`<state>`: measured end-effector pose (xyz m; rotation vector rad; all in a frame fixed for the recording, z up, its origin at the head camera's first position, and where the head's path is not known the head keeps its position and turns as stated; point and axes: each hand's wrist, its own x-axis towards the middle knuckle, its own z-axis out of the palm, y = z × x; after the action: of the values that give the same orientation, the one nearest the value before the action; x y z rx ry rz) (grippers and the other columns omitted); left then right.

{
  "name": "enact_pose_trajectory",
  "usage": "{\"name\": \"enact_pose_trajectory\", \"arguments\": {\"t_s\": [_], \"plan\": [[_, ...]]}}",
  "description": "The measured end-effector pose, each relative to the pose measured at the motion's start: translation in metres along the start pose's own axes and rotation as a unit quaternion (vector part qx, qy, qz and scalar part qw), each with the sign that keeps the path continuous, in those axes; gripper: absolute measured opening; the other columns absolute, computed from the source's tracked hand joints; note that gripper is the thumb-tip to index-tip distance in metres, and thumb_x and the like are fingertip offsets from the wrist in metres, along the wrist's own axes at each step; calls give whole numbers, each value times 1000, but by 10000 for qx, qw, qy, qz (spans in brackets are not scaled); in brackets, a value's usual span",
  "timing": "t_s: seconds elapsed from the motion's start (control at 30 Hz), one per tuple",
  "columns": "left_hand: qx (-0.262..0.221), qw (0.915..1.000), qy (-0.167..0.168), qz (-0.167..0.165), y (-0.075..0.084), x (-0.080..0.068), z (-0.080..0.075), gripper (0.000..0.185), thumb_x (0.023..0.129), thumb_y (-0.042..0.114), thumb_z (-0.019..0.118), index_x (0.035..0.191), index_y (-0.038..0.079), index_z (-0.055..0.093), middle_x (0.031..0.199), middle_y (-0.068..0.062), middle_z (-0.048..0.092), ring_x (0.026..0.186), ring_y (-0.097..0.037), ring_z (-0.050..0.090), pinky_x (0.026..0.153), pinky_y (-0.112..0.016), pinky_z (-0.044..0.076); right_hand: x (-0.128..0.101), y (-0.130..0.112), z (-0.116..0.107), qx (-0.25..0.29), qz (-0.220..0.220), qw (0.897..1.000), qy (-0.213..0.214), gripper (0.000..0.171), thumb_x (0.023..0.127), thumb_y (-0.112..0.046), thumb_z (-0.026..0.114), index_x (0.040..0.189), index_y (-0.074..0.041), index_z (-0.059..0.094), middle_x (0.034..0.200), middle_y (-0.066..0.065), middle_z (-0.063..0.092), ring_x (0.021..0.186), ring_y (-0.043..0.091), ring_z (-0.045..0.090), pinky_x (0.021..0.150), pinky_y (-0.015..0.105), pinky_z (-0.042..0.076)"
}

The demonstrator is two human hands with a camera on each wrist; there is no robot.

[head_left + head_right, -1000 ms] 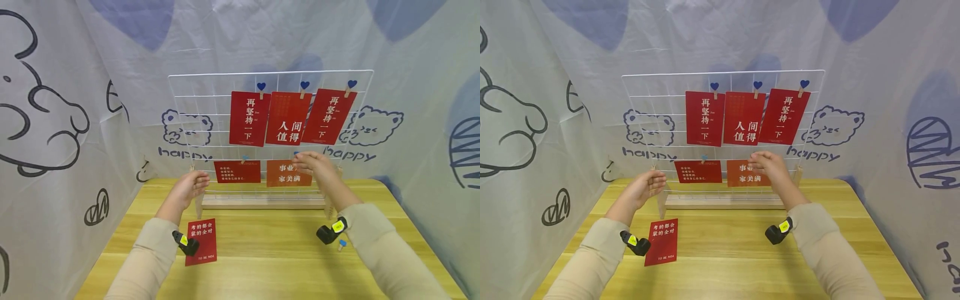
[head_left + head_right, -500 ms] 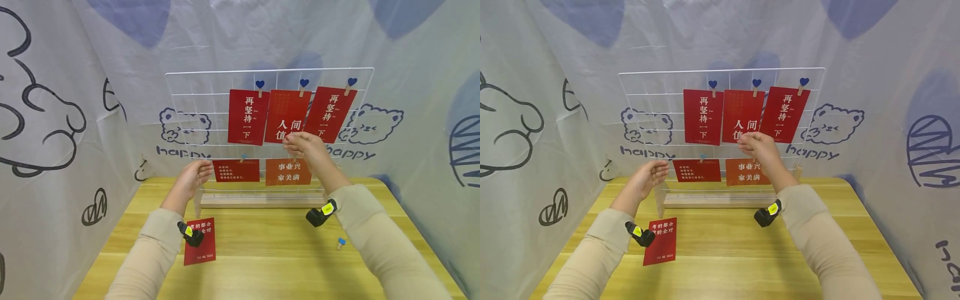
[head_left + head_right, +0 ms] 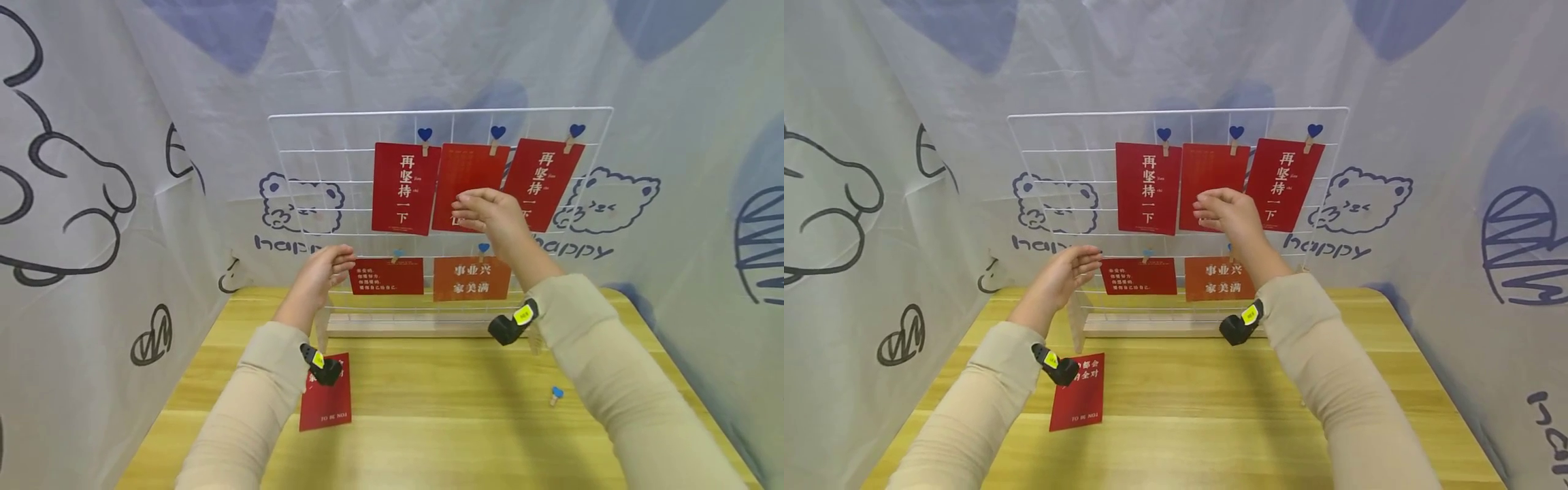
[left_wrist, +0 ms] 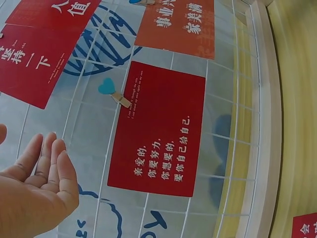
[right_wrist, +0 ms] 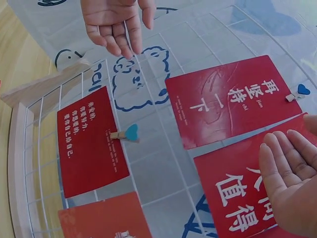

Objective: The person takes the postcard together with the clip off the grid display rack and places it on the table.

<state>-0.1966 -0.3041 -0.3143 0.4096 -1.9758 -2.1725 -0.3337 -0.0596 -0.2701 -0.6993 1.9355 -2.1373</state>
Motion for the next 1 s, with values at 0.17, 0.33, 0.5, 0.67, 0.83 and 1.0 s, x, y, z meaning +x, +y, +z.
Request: {"name": "enact_pose_trajectory", "arguments": {"t_s": [0.17,0.33,0.5,0.67,0.83,1.0], "plan": [[-210,9998,38,26,3,4,5,39,92,18,34,121,-7,38,118,-18,45,112,-32,40,93,-34,32,-18,-35,20,-154,57,9997,177,36,82,-26,58,104,1,53,101,13,58,93,24,56,80,30,44],[-395,9991,106,112,5,10,11,37,91,17,37,119,-7,40,121,-20,44,108,-27,43,95,-37,30,20,-10,1,132,-45,9999,-13,34,79,-28,62,103,-5,57,101,10,60,90,21,58,74,27,47],[-565,9983,73,118,4,17,21,39,91,16,37,120,-9,38,123,-21,42,108,-27,42,95,-38,29,6,-30,9,-206,-165,9996,81,37,81,-28,59,106,-2,54,104,13,57,93,22,56,80,29,44],[-646,9976,188,153,6,23,27,38,89,15,41,120,-7,37,123,-20,43,111,-28,42,95,-38,28,-8,-55,22,-314,-11,9993,192,37,84,-24,56,110,1,51,107,15,55,95,23,55,84,30,42],[-572,9976,216,321,9,26,27,39,88,17,44,120,-4,36,124,-19,42,112,-27,41,95,-39,27,-2,-63,29,-295,-4,9993,225,36,84,-21,55,112,1,51,109,15,54,95,22,54,83,29,43],[-523,9978,154,378,11,28,26,41,88,18,44,122,-4,35,126,-18,41,114,-27,39,96,-39,26,7,-67,36,-389,-106,9989,235,35,83,-22,57,110,-1,53,107,12,55,95,20,55,81,27,44]]}}
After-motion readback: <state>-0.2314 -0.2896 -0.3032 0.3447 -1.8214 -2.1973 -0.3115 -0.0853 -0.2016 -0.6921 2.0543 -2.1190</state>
